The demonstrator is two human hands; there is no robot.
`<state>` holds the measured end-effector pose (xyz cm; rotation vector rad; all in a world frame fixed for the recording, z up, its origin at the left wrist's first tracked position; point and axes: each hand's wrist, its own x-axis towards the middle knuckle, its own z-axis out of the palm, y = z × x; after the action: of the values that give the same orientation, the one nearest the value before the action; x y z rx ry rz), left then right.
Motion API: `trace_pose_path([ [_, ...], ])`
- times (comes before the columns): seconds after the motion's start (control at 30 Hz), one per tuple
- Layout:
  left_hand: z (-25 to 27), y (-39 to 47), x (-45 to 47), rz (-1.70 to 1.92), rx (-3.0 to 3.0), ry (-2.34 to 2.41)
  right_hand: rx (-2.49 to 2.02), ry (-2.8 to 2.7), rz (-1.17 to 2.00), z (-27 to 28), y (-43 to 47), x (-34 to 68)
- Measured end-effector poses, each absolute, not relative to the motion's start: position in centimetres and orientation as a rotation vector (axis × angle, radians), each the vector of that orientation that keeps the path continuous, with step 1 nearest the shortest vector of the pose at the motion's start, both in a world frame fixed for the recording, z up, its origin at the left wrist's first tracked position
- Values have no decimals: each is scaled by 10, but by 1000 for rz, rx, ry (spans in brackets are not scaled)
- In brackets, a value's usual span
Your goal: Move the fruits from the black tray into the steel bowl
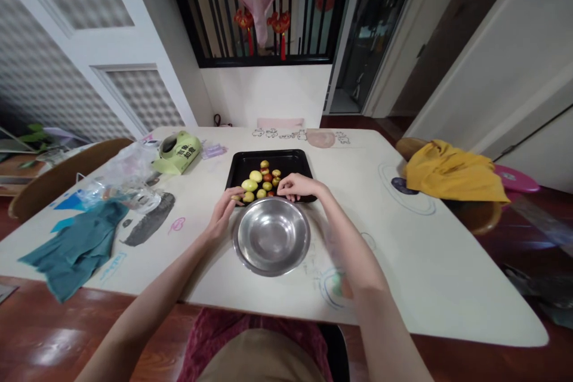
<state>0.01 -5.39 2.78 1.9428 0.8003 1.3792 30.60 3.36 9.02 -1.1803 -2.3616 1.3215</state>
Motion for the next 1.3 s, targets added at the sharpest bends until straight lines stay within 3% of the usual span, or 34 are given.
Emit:
trace_pose_path([
  [0.13,29,-57,2,1319,2226,612,-1200,-2335,733,78,33,312],
  [0.2,27,-55,6,1326,2278,552,-1111,-2369,616,71,30,312],
  [0.43,18,-37,20,1422,2334,409,-839,-2459,700,57,23,300],
  [0.87,17,-48,17,1171,2295,290,-939,-2356,853,53,18,298],
  [1.3,21,-48,16,1268,2317,262,-1008,-2423,957,57,22,312],
])
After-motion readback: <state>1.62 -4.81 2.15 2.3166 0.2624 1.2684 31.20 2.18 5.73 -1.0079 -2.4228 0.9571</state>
